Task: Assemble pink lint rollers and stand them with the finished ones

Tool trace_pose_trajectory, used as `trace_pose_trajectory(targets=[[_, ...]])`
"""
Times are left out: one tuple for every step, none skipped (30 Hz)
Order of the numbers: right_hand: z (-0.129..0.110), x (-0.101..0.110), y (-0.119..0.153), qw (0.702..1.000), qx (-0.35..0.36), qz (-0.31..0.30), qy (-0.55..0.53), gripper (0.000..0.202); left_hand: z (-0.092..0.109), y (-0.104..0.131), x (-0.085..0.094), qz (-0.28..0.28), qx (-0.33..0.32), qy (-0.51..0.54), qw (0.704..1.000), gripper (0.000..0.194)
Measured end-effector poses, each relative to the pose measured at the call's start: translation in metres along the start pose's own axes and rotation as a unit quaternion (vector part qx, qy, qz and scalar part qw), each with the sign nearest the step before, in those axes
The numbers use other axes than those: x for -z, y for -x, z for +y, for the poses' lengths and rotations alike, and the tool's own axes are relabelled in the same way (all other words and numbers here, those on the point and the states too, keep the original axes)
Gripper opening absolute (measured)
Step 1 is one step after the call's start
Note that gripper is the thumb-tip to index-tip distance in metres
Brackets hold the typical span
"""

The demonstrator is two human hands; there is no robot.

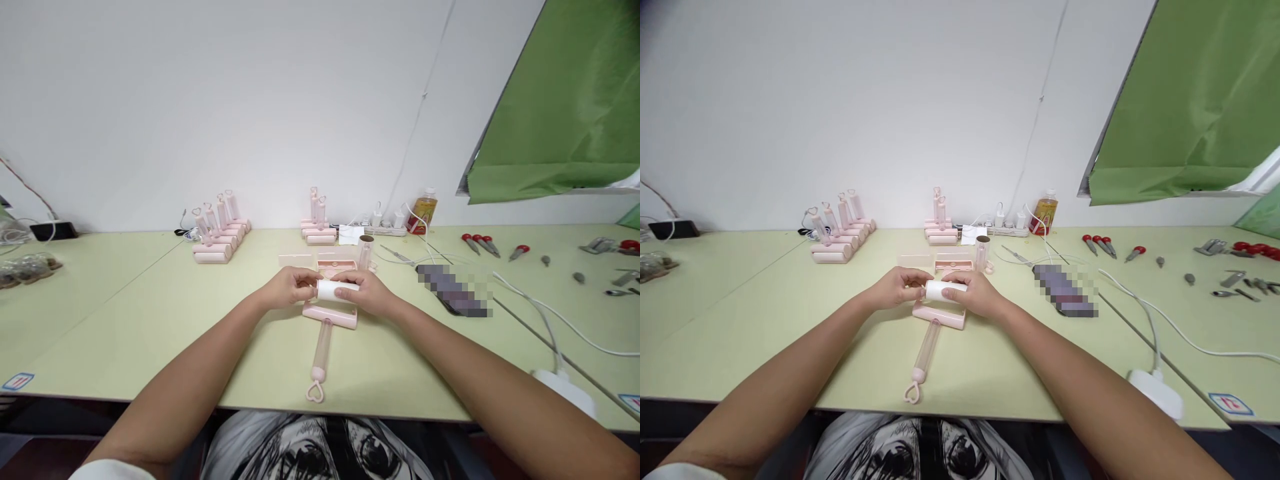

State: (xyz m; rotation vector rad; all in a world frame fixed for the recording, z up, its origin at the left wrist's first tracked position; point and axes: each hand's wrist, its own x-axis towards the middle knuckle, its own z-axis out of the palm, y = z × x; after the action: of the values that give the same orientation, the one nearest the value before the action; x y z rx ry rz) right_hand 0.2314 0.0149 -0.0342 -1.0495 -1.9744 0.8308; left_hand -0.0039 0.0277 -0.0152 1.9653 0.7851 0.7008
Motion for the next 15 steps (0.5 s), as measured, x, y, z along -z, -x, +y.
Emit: trace_pose_trajectory(targets=[[-0.001, -0.001, 0.000, 1.000, -0.003, 0.008, -0.010, 0.030, 0.001, 0.000, 0.000, 0.000, -0.002, 0.001, 1.000, 0.031], [-0.002, -0.001, -0.001, 0.999, -0.010, 0.022, -0.022, 0.029, 0.001, -0.001, 0.000, 0.003, -0.002, 0.005, 1.000, 0.030], [-0.002, -0.002, -0.001, 0.998, -0.023, 0.040, -0.040, 0.028, 0.001, -0.002, -0.001, 0.008, 0.000, 0.014, 1.000, 0.030], [-0.003, -0.002, -0.001, 0.995, -0.043, 0.057, -0.065, 0.028, 0.000, -0.003, -0.001, 0.017, 0.002, 0.026, 1.000, 0.030], [-0.004, -0.002, -0.002, 0.991, -0.067, 0.069, -0.097, 0.029, -0.002, -0.004, -0.002, 0.033, 0.005, 0.039, 0.999, 0.030], [-0.005, -0.001, -0.002, 0.983, -0.092, 0.076, -0.141, 0.030, -0.004, -0.006, -0.002, 0.054, 0.010, 0.052, 0.997, 0.030], [-0.005, 0.000, -0.002, 0.972, -0.114, 0.074, -0.192, 0.032, -0.006, -0.007, -0.002, 0.078, 0.018, 0.063, 0.995, 0.030], [-0.006, 0.001, -0.002, 0.958, -0.129, 0.064, -0.247, 0.033, -0.009, -0.008, -0.001, 0.102, 0.029, 0.073, 0.992, 0.030], [-0.007, 0.003, -0.002, 0.943, -0.138, 0.046, -0.299, 0.034, -0.011, -0.009, 0.000, 0.119, 0.043, 0.083, 0.988, 0.030], [-0.007, 0.005, -0.002, 0.928, -0.144, 0.026, -0.342, 0.033, -0.013, -0.010, 0.002, 0.128, 0.060, 0.093, 0.986, 0.031], [-0.008, 0.006, -0.002, 0.916, -0.150, 0.006, -0.372, 0.032, -0.014, -0.010, 0.004, 0.127, 0.077, 0.103, 0.983, 0.031], [-0.009, 0.007, -0.001, 0.907, -0.159, -0.011, -0.389, 0.032, -0.016, -0.010, 0.005, 0.123, 0.093, 0.114, 0.982, 0.031], [-0.010, 0.007, -0.002, 0.903, -0.171, -0.020, -0.395, 0.033, -0.018, -0.010, 0.007, 0.117, 0.106, 0.123, 0.980, 0.032], [-0.011, 0.007, -0.002, 0.901, -0.185, -0.020, -0.392, 0.034, -0.019, -0.010, 0.008, 0.113, 0.116, 0.130, 0.978, 0.031], [-0.012, 0.006, -0.002, 0.901, -0.199, -0.014, -0.386, 0.035, -0.020, -0.010, 0.009, 0.111, 0.124, 0.134, 0.977, 0.031]])
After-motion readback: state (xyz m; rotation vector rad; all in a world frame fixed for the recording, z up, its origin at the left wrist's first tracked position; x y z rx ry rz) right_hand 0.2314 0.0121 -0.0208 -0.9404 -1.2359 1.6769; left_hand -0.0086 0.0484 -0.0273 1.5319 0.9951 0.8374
